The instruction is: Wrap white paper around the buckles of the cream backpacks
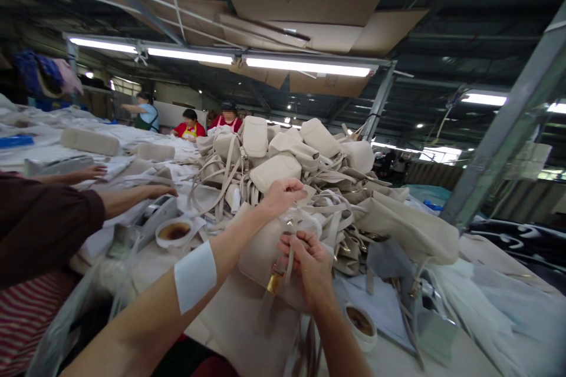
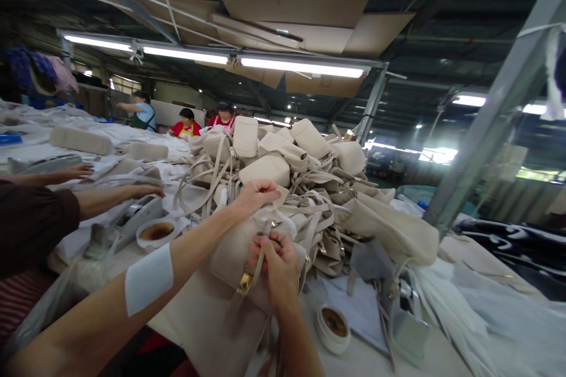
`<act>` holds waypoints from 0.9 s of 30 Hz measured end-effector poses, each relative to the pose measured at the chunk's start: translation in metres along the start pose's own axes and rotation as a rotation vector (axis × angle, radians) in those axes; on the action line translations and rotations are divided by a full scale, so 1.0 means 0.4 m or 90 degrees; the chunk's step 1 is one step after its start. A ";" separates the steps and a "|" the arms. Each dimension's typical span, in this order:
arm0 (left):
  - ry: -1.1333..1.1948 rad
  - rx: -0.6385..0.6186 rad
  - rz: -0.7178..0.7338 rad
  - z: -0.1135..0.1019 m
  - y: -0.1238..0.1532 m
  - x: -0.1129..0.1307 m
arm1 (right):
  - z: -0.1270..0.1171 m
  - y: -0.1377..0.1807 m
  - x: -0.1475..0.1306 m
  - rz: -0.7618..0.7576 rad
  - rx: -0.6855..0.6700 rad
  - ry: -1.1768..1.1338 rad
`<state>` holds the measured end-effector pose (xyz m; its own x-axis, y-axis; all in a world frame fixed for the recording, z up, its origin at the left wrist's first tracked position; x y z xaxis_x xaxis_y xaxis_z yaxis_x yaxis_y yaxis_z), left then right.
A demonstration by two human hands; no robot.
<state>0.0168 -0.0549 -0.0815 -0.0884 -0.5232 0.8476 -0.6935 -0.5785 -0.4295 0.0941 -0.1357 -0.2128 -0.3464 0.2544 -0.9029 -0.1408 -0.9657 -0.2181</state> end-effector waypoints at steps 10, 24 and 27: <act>-0.199 -0.060 0.033 0.104 0.188 -0.039 | -0.001 0.012 -0.011 0.061 -0.154 0.136; 0.455 0.017 -0.283 0.076 0.197 -0.189 | -0.028 0.015 -0.045 0.070 -0.088 0.211; 0.389 -0.017 -0.304 0.073 0.204 -0.187 | -0.030 0.009 -0.048 0.069 -0.074 0.249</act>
Point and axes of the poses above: each hand's wrist, its own y-axis away from the middle knuckle, its own z-axis out of the palm, x = y × z, the point moved 9 cm from there along -y, towards the middle knuckle, and after that the axes turned 15 degrees about -x, right-handed, at the moved point
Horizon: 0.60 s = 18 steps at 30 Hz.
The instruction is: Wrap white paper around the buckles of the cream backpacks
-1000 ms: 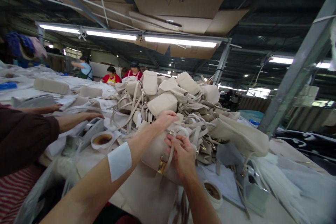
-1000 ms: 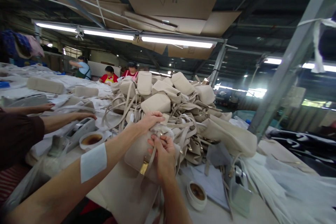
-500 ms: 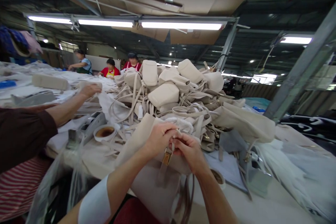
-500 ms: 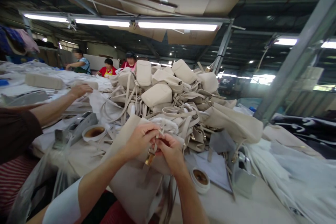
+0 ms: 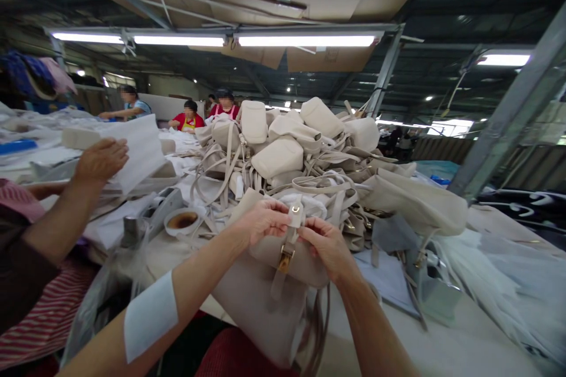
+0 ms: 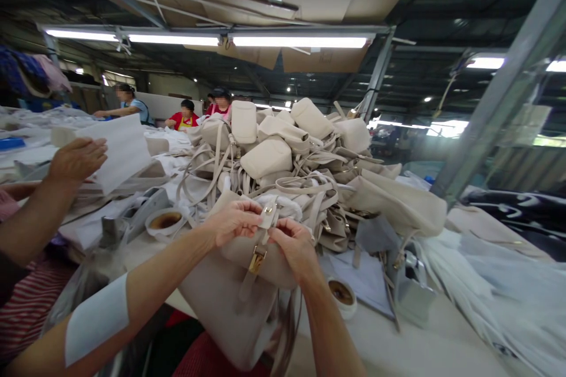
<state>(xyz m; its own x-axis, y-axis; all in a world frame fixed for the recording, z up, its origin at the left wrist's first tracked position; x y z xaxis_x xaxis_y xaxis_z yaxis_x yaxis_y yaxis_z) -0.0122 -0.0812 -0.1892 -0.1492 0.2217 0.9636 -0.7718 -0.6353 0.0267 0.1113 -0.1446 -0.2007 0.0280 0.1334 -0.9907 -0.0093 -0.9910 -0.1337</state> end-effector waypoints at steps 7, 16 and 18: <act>-0.191 -0.077 -0.089 0.043 -0.004 0.010 | 0.017 -0.014 -0.018 -0.093 -0.023 0.093; -0.362 -0.017 -0.132 0.044 -0.012 0.028 | 0.021 -0.009 -0.015 -0.094 -0.008 0.055; -0.356 -0.025 -0.127 0.046 -0.012 0.024 | 0.018 -0.013 0.006 -0.042 -0.025 -0.036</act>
Point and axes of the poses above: each hand's wrist, its own y-axis away from the middle knuckle, its own z-axis out of the palm, x = y × z, the point moved 9 cm from there along -y, towards the middle knuckle, and after that the axes turned 15 degrees about -x, right-handed, at the moved point
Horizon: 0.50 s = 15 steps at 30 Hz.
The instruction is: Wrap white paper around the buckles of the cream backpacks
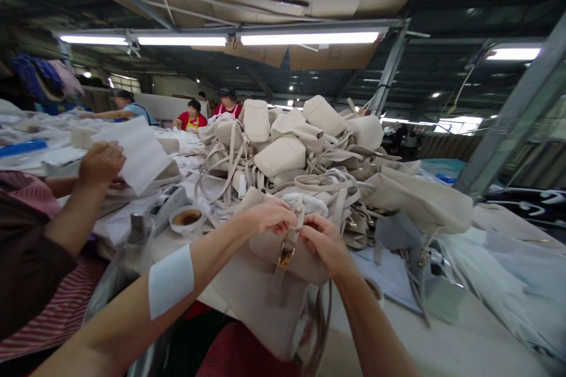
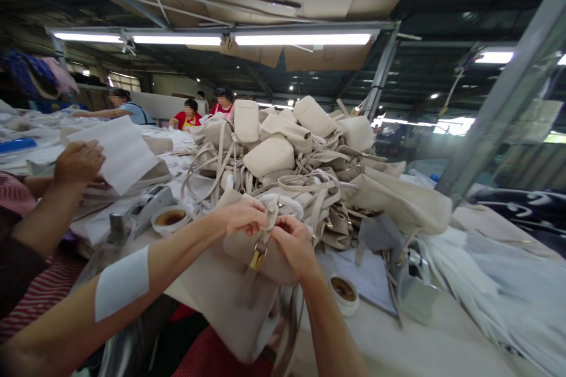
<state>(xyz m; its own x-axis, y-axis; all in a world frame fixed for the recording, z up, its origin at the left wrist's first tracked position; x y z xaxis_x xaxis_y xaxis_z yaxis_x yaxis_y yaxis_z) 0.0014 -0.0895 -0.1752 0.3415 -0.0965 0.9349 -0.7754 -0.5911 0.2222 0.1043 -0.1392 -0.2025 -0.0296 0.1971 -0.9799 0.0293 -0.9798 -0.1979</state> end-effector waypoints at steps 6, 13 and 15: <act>-0.102 0.072 0.082 0.014 0.001 0.017 | 0.016 0.006 0.066 0.089 -0.004 -0.330; -0.072 0.110 0.115 0.020 0.016 -0.002 | 0.001 0.020 0.036 -0.020 0.027 -0.136; 0.033 0.067 0.100 0.025 0.014 -0.029 | -0.007 0.022 0.020 -0.052 0.057 0.005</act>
Point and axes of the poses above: each hand's wrist, its own y-axis away from the middle knuckle, its own z-axis out of the palm, x = y × z, the point moved 9 cm from there along -y, towards the middle knuckle, and after that the axes turned 15 degrees about -x, right-handed, at the moved point
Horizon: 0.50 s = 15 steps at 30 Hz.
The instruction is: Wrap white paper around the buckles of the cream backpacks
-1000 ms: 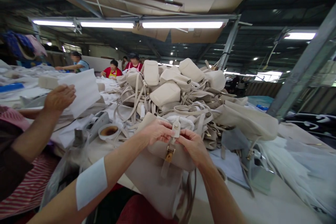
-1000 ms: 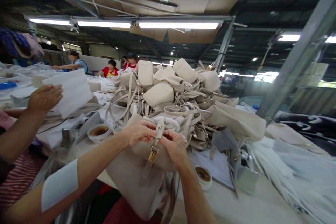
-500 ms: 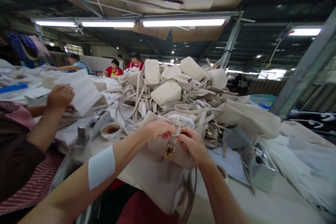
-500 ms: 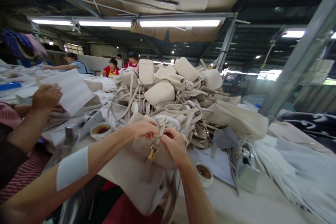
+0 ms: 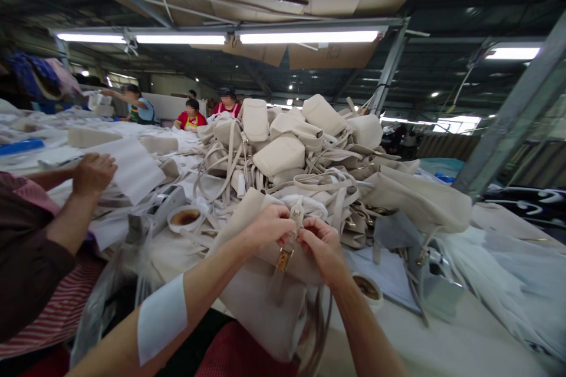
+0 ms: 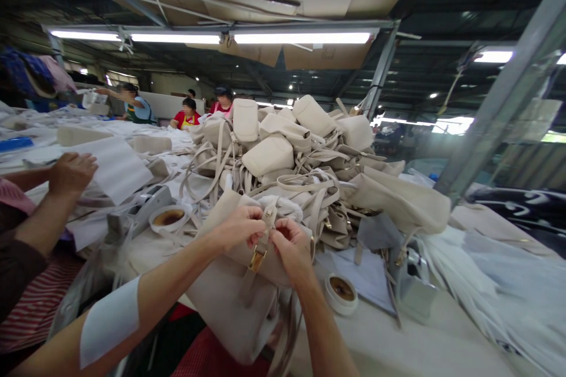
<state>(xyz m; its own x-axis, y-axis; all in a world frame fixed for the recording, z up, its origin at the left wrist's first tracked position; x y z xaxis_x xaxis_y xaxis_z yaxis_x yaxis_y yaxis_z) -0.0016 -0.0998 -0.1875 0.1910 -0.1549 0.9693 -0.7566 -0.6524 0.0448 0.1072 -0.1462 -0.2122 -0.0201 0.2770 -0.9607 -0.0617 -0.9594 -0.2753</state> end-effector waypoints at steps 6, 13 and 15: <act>0.048 -0.005 0.023 -0.011 -0.003 -0.025 | 0.005 0.004 -0.025 -0.062 0.093 0.128; 0.077 -0.022 0.069 -0.021 0.002 -0.021 | 0.022 -0.001 0.000 0.030 0.013 -0.086; 0.109 -0.043 0.053 -0.016 0.005 -0.027 | 0.025 -0.002 0.000 0.043 -0.012 -0.066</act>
<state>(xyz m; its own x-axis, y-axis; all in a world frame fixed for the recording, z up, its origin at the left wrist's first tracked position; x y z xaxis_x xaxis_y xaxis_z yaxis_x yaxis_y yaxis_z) -0.0091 -0.0947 -0.1964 0.0217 -0.0743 0.9970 -0.8070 -0.5900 -0.0264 0.0974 -0.1449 -0.2114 -0.1264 0.2143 -0.9686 -0.0381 -0.9767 -0.2112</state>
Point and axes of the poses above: each hand's wrist, its own y-axis away from the middle knuckle, its own z-axis out of the palm, x = y × z, the point moved 9 cm from there along -y, towards the middle knuckle, and after that the axes turned 15 degrees about -x, right-handed, at the moved point
